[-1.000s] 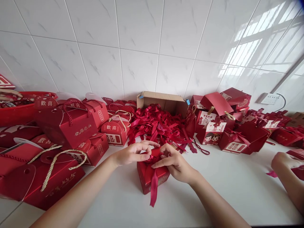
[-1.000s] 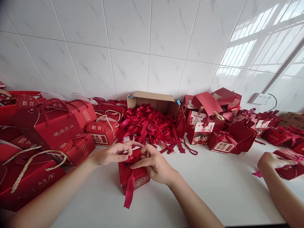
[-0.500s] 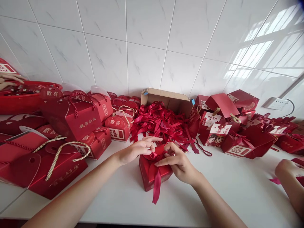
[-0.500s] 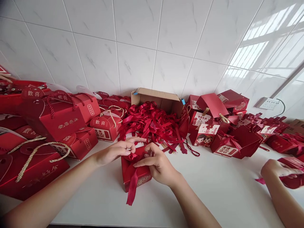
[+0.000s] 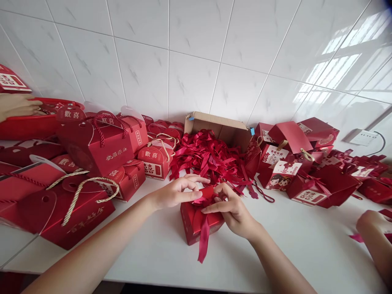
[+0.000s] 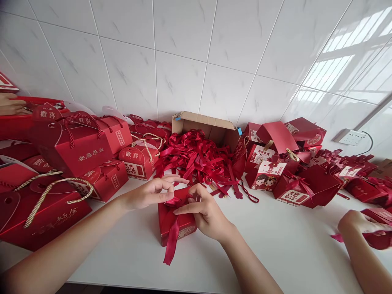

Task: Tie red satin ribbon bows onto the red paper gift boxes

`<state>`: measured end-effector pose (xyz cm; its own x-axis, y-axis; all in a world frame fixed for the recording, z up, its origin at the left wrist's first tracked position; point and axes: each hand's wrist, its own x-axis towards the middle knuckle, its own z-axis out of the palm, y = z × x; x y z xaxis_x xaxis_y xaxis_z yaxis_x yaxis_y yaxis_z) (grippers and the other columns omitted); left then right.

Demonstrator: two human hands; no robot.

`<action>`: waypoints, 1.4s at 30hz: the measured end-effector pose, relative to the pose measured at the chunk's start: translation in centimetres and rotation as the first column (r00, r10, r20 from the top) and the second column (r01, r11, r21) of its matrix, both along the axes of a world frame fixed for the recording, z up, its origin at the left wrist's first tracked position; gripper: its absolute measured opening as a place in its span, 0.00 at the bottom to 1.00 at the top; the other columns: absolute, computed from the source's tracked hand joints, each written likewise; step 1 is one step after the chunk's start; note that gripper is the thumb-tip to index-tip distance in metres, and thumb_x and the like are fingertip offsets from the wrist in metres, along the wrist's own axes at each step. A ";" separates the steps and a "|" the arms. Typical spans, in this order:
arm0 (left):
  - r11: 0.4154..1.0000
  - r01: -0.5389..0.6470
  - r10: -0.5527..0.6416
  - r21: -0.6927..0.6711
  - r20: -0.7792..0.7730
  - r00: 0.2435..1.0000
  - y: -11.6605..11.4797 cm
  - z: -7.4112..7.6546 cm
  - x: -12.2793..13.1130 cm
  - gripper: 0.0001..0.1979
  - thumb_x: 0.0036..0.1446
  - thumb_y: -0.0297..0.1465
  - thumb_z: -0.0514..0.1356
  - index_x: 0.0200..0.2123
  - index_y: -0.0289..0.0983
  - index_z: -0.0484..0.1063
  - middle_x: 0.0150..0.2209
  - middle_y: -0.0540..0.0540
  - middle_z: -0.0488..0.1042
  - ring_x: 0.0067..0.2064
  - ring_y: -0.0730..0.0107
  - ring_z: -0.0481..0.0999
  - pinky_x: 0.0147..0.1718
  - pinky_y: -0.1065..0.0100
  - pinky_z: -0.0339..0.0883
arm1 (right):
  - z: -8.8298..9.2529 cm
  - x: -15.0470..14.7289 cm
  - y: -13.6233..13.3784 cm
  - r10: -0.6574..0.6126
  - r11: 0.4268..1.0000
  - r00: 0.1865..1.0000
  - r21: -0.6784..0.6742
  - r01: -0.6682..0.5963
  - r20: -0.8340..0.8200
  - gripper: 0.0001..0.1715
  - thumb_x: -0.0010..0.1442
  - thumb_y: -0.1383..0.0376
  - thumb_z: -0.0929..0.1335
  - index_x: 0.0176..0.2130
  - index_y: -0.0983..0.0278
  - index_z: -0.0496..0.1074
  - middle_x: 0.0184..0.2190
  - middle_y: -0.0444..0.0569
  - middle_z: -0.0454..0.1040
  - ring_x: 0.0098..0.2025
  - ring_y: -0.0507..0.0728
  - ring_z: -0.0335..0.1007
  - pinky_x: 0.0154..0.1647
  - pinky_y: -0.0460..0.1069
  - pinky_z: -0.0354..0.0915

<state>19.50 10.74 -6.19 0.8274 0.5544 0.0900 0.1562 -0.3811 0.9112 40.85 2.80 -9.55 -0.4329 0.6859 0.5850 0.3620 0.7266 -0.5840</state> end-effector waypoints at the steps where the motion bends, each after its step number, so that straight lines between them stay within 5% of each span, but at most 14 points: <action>1: 1.000 -0.010 0.010 0.006 0.001 1.000 -0.1 0.1 0.1 0.15 0.58 0.41 0.58 0.24 0.38 0.70 0.59 0.47 0.66 0.65 0.56 0.54 0.63 0.55 0.44 | 0.0 0.0 0.0 0.000 1.000 1.000 0.001 0.000 -0.003 0.25 0.66 0.74 0.58 0.43 0.55 0.79 0.42 0.51 0.63 0.43 0.55 0.62 0.42 0.51 0.67; 12: 0.911 -0.265 0.246 0.317 0.101 0.964 -2.1 -0.3 1.7 0.16 0.54 0.35 0.60 0.20 0.38 0.59 0.41 0.43 0.74 0.51 0.58 0.67 0.51 0.60 0.62 | 0.3 -0.3 -0.1 0.002 1.000 1.000 -0.020 -0.002 -0.027 0.25 0.67 0.71 0.57 0.40 0.53 0.79 0.39 0.50 0.61 0.42 0.54 0.63 0.41 0.52 0.66; 19: 0.953 -0.242 0.219 0.181 0.136 0.966 -2.6 -0.4 2.1 0.21 0.52 0.32 0.61 0.17 0.39 0.49 0.31 0.46 0.77 0.47 0.60 0.72 0.47 0.63 0.65 | 0.5 -0.3 -0.3 -0.027 0.997 0.993 -0.081 0.018 -0.111 0.19 0.65 0.72 0.59 0.34 0.59 0.75 0.36 0.48 0.62 0.37 0.52 0.63 0.37 0.49 0.63; 24: 0.970 -0.222 0.212 0.096 0.104 0.972 -2.4 -0.4 2.0 0.23 0.50 0.32 0.62 0.18 0.39 0.47 0.33 0.47 0.77 0.43 0.62 0.74 0.44 0.65 0.65 | 0.2 -0.6 -0.3 -0.133 0.965 0.939 -0.259 0.049 -0.317 0.05 0.64 0.67 0.62 0.34 0.61 0.64 0.34 0.46 0.65 0.36 0.52 0.62 0.37 0.48 0.61; 32: 0.968 -0.216 0.198 0.127 0.140 0.970 -2.2 -0.8 2.2 0.25 0.50 0.31 0.63 0.17 0.39 0.46 0.33 0.46 0.77 0.43 0.62 0.75 0.43 0.65 0.66 | 0.3 -0.6 0.0 -0.220 0.909 0.845 -0.417 -0.003 -0.487 0.10 0.60 0.62 0.67 0.32 0.61 0.61 0.31 0.43 0.63 0.32 0.50 0.58 0.30 0.45 0.58; 42: 0.946 -0.323 0.314 0.042 0.139 0.939 -2.5 -0.8 2.8 0.25 0.52 0.37 0.62 0.17 0.38 0.48 0.29 0.49 0.78 0.40 0.63 0.77 0.39 0.67 0.67 | 0.2 -0.5 -0.2 -0.206 0.892 0.854 -0.450 -0.036 -0.477 0.09 0.61 0.61 0.67 0.33 0.62 0.63 0.32 0.44 0.63 0.29 0.49 0.57 0.27 0.45 0.57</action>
